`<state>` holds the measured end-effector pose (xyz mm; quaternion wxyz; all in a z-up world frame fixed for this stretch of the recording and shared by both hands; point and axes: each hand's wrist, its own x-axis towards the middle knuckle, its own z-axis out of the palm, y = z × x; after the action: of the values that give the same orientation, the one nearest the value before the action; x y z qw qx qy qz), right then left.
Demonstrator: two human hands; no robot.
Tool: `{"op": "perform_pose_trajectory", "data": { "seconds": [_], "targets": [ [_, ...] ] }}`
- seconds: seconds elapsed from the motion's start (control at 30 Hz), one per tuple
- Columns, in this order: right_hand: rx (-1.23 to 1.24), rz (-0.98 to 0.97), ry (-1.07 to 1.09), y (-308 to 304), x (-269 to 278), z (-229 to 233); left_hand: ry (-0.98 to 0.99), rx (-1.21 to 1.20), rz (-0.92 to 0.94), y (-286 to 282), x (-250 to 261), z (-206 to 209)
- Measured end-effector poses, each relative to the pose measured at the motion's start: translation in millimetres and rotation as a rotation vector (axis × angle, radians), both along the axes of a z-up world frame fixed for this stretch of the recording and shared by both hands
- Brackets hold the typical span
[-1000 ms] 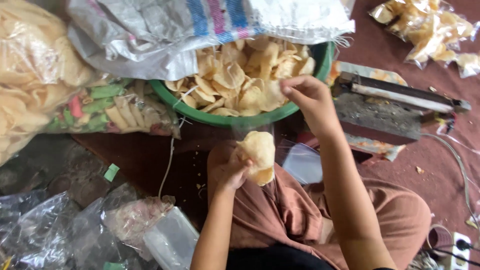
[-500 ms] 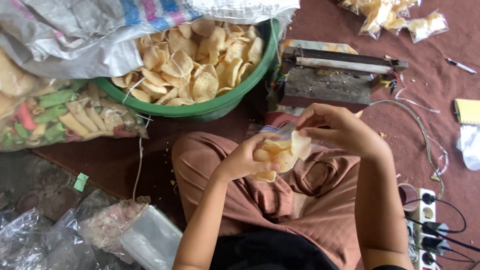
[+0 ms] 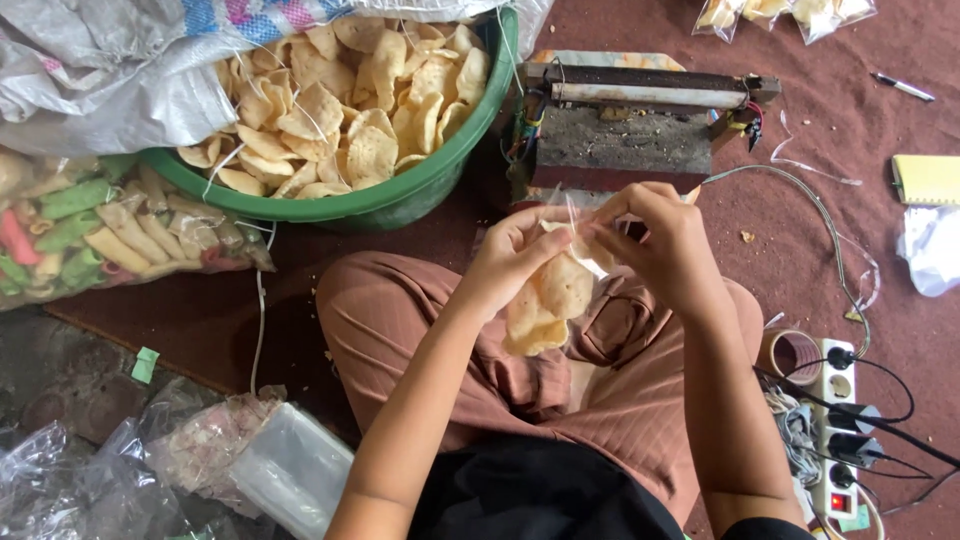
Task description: Manually filling small plastic bags with fried crackers from a large green basin while sitting on the floor.
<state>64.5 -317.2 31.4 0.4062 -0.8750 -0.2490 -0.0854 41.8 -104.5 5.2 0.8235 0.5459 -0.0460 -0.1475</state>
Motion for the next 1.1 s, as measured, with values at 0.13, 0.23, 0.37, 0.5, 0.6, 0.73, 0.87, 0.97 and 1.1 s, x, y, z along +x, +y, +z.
{"op": "perform_pose_trajectory", "data": {
  "seconds": [0.13,0.23,0.37,0.5,0.6,0.73,0.87,0.97,1.1],
  "targets": [
    [0.003,-0.027,-0.030,-2.2,0.8,4.6,-0.010,0.039,0.062,-2.0,1.7,12.9],
    [0.013,-0.011,-0.033,-1.2,-2.1,10.8,-0.027,0.056,0.083,-3.5,3.1,11.9],
    [0.055,0.029,-0.026,-7.0,-1.3,9.9,-0.087,-0.002,0.072,-4.0,3.0,4.1],
    [0.061,0.061,-0.089,-15.6,-6.7,16.1,-0.184,-0.049,-0.031,-3.2,-0.2,-2.2],
    [0.158,0.113,-0.125,-14.6,-10.1,29.5,-0.259,-0.119,-0.284,2.2,-6.8,-10.9],
    [0.343,0.152,-0.102,-18.3,-16.9,21.0,-0.175,0.009,-0.267,3.0,-22.6,-19.1],
    [0.576,0.083,0.013,-16.1,-21.7,-8.8,-0.512,0.263,0.020,-6.8,-24.6,-53.9],
    [0.724,-0.118,-0.028,-8.9,-30.8,-43.5,-0.711,0.305,0.194,-24.2,-18.8,-51.7],
    [0.883,-0.237,0.007,15.8,-38.0,-60.1,-0.663,0.219,0.269,-23.9,-17.2,-42.5]
  ]
}}
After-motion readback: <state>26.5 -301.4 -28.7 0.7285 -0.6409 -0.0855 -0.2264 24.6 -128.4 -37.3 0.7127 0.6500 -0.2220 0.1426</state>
